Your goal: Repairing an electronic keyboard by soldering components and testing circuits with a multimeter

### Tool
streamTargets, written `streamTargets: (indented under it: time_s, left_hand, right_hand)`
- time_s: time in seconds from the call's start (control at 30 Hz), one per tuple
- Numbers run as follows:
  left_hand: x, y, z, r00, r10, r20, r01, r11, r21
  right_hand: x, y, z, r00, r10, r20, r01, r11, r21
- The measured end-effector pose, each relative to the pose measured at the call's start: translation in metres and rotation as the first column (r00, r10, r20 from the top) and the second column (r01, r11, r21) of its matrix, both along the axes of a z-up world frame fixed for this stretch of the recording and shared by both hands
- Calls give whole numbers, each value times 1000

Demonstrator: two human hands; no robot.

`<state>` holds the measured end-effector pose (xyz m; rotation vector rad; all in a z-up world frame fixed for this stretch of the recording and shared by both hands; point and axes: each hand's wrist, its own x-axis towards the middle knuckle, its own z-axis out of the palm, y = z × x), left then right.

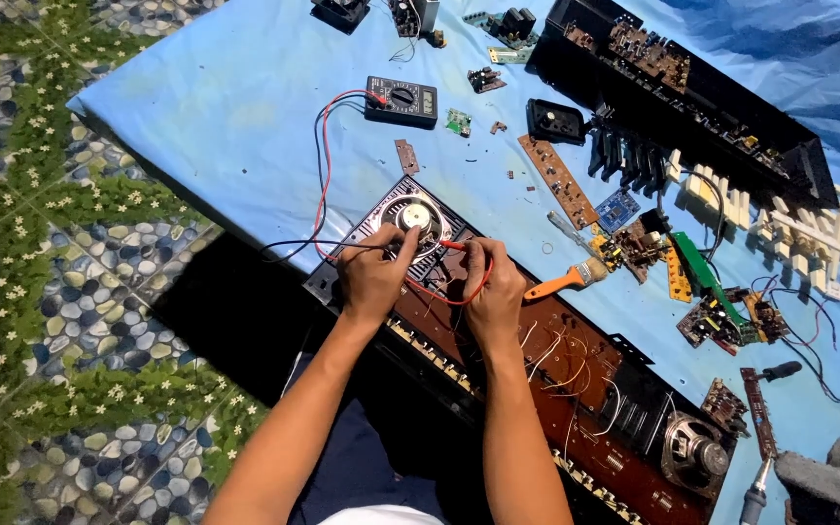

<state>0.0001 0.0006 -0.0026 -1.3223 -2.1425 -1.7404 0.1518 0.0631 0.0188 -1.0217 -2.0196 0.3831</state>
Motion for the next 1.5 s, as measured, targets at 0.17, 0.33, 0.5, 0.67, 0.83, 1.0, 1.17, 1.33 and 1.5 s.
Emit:
streamTargets:
  time_s: [0.17,0.33,0.5,0.67,0.83,1.0,1.17,1.33,1.5]
  left_hand:
    - [0,0,-1,1000,6,-12,-7,1000,-7]
    - [1,1,1,1000,4,-1,-4,1000,3]
    - [1,0,1,1000,20,-12,-20,1000,-5]
    - [1,-1,1,1000,11,5,-11,1000,5]
    - [-2,2,5,997,-22,72,18,998,57]
    - [-5,12,35,988,-39,149,13,985,170]
    - [-13,20,100,985,-92,146,48,958,282]
    - [-22,44,157,936,-263,235,152,902,404]
    - [-30,79,223,892,-438,-113,413,686,600]
  right_hand:
    - [-2,-3,4,1000,-3,-6,3,1000,-11]
    - [-1,-1,1,1000,-6,2,6,1000,-14]
    - [-1,-2,2,1000,-11,-3,11,1000,-24]
    - [-2,-3,2,1000,-12,-22,12,1000,-19]
    - [-7,-8,23,998,-23,-57,23,1000,11]
    - [-9,-6,48,996,-30,-90,36,997,72]
    - [-4,9,87,979,-30,-202,55,991,121]
    - [27,57,132,969,-90,-231,147,959,243]
    - [91,123,184,871,49,-490,-40,999,28]
